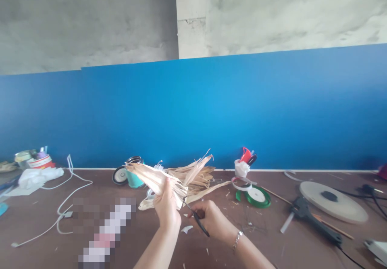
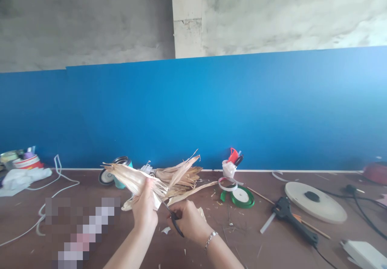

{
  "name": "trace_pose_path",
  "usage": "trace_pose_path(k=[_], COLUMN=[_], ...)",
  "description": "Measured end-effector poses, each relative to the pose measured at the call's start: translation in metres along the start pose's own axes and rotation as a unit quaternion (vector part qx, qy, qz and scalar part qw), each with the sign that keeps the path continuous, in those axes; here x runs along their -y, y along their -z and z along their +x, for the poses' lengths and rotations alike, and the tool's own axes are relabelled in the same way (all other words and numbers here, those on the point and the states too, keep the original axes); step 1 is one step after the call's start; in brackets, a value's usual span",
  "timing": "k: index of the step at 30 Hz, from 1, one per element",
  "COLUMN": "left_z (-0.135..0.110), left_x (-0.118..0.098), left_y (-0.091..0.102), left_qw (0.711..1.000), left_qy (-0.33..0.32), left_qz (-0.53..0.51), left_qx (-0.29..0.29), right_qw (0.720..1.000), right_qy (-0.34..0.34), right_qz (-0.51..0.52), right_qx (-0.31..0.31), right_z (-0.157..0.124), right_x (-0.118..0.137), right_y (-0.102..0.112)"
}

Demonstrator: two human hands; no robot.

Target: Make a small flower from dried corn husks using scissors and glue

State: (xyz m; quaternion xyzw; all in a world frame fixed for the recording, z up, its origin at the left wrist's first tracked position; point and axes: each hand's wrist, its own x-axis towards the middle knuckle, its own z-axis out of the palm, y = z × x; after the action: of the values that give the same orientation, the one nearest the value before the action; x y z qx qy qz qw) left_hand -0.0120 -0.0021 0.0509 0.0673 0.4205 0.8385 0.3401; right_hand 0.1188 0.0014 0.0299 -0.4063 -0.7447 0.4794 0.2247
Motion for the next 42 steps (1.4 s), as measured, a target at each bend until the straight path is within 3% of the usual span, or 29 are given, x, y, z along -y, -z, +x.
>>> trace_pose_path(k=[7,23,31,42], left_z=[-0.002,-0.007,-0.006,-0.012], left_x=[-0.003,-0.008,-0.008,-0.007], left_y=[-0.001,-0.005,-0.003,-0.005], left_qw=[1.0,0.999,0.999,0.998], left_qy=[-0.001,0.037,0.039,0.051], left_qz=[0.003,0.011,0.002,0.028], left_qx=[-0.004,-0.032,-0.036,-0.032], right_qw=[0.999,0.997,0.997,0.995], right_qy=[0.033,-0.009,0.009,0.006], right_qz=[0.001,-0.012,0.068,0.097], right_qx=[-0.03,-0.074,-0.025,-0.038], right_z=[-0.003,-0.007,-0.003,-0.001], right_x=[0.009,0.017,0.008,0.005], right_y=[-0.003,-0.011,-0.015,-0.016])
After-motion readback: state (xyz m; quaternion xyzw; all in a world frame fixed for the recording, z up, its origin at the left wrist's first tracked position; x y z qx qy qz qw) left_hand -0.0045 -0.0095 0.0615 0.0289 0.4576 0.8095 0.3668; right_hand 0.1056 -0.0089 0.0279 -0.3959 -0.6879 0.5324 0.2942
